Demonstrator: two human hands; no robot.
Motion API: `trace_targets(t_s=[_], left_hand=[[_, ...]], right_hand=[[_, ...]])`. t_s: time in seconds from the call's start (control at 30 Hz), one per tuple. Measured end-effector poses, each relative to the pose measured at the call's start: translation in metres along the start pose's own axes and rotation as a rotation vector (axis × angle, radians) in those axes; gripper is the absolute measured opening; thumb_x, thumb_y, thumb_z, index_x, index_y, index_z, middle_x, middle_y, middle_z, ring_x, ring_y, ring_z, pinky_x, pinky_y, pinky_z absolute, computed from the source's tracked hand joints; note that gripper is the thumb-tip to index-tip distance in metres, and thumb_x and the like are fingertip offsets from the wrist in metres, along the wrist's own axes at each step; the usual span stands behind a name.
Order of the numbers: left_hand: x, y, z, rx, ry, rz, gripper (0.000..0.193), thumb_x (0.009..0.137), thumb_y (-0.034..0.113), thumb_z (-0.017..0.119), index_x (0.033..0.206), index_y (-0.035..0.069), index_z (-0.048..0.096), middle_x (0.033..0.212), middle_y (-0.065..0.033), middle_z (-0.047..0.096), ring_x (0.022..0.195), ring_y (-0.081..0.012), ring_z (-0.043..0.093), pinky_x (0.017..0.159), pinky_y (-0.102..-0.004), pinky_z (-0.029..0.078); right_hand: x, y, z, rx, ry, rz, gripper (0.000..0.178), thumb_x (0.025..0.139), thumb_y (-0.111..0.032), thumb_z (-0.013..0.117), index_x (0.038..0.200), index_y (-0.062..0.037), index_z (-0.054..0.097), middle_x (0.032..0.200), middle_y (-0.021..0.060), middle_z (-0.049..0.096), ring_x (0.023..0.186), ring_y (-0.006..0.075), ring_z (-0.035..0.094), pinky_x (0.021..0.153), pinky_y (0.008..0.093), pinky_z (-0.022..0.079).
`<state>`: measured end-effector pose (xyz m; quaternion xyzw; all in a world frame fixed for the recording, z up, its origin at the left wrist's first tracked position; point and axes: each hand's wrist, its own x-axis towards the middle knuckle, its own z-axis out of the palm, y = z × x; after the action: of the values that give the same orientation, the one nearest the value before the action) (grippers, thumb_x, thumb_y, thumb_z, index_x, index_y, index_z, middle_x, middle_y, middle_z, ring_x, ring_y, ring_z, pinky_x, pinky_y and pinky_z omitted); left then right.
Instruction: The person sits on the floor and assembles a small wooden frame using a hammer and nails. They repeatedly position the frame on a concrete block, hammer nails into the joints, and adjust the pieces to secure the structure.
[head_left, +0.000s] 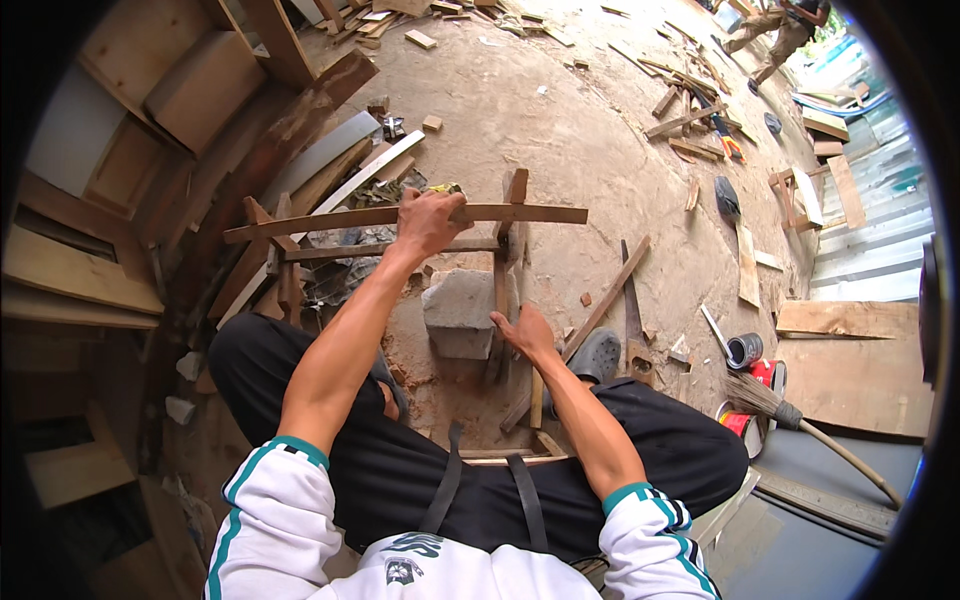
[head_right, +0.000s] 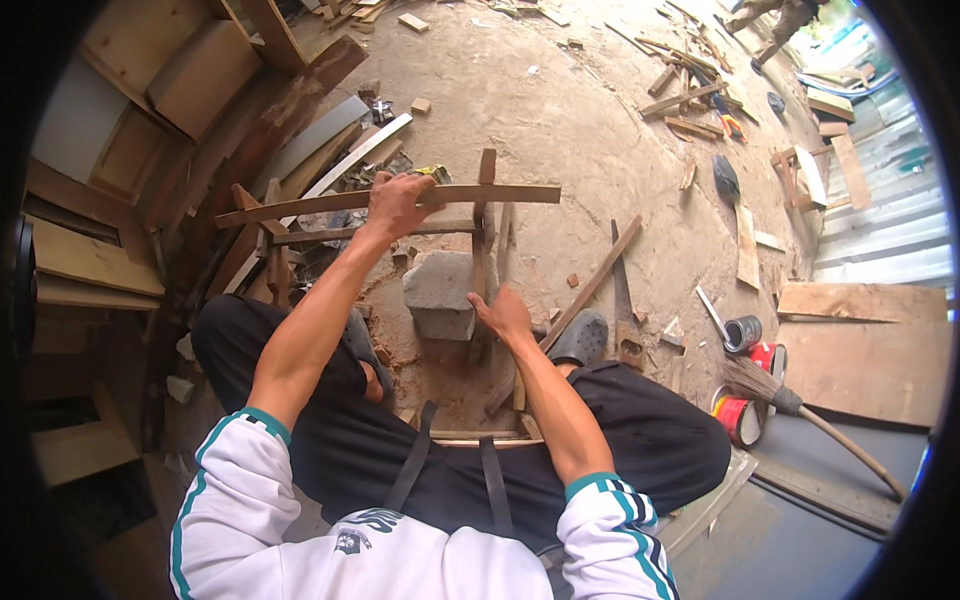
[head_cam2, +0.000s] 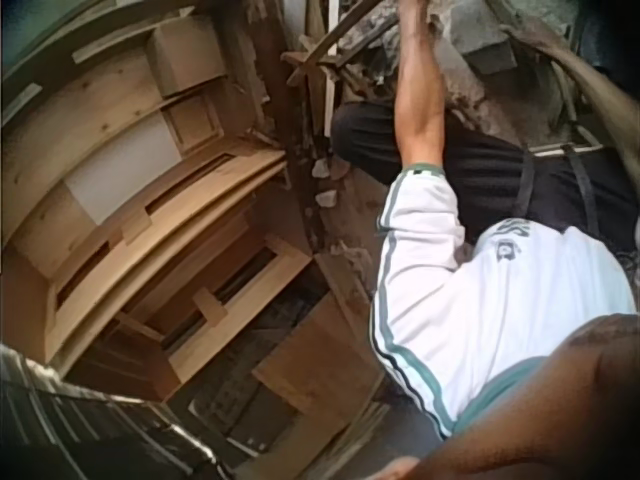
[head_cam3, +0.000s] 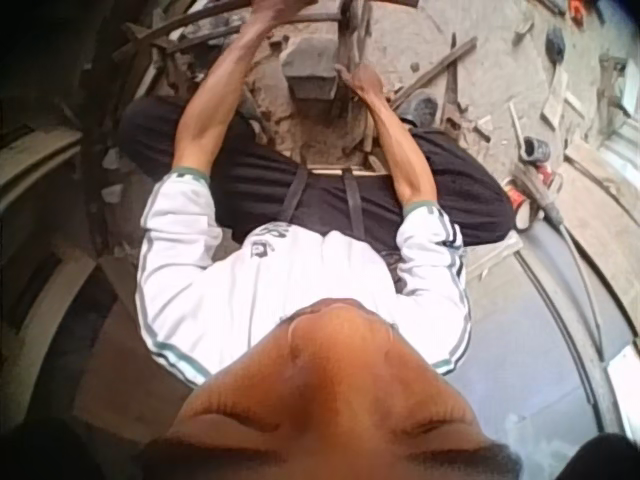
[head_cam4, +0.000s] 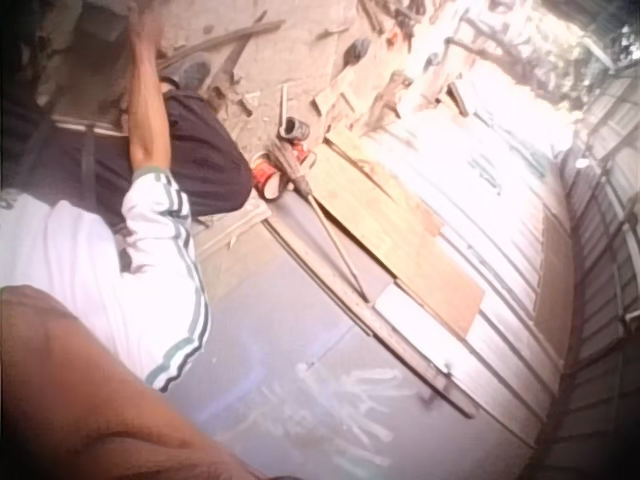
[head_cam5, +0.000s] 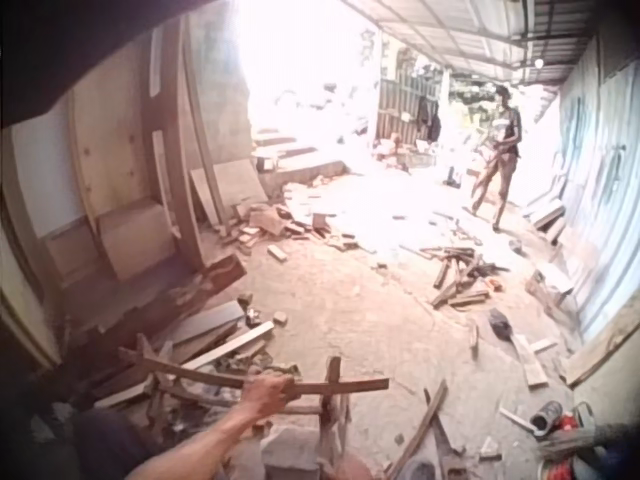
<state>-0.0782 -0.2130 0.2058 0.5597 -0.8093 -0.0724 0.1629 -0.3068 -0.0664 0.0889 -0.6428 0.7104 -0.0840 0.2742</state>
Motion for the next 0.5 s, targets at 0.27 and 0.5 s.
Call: trace_targets(t_s=[0.27, 0.5], left_hand=[[-0.005, 0.003, -0.015, -0.037, -0.020, -0.002, 0.033, 0.080, 0.047, 0.073, 0.095, 0.019, 0.068, 0.090, 0.0004, 0.070, 0.093, -0.0178, 0.064, 0.090, -0.0379, 0.033], [-0.017, 0.012, -0.002, 0.001, 0.067, 0.013, 0.032, 0.079, 0.046, 0.073, 0.096, 0.019, 0.069, 0.088, 0.0008, 0.069, 0.092, -0.0170, 0.064, 0.088, -0.0380, 0.034]], right_hand=[[-0.002, -0.025, 0.011, 0.055, 0.069, -0.044, 0.042, 0.086, -0.035, 0.060, 0.089, 0.0071, 0.060, 0.083, 0.0334, 0.064, 0.080, 0.0489, 0.064, 0.073, 0.0551, 0.051], [-0.007, -0.018, 0.025, 0.019, 0.156, -0.021, 0.035, 0.084, -0.029, 0.061, 0.085, 0.0055, 0.058, 0.074, 0.0298, 0.064, 0.071, 0.0473, 0.065, 0.066, 0.0535, 0.054]])
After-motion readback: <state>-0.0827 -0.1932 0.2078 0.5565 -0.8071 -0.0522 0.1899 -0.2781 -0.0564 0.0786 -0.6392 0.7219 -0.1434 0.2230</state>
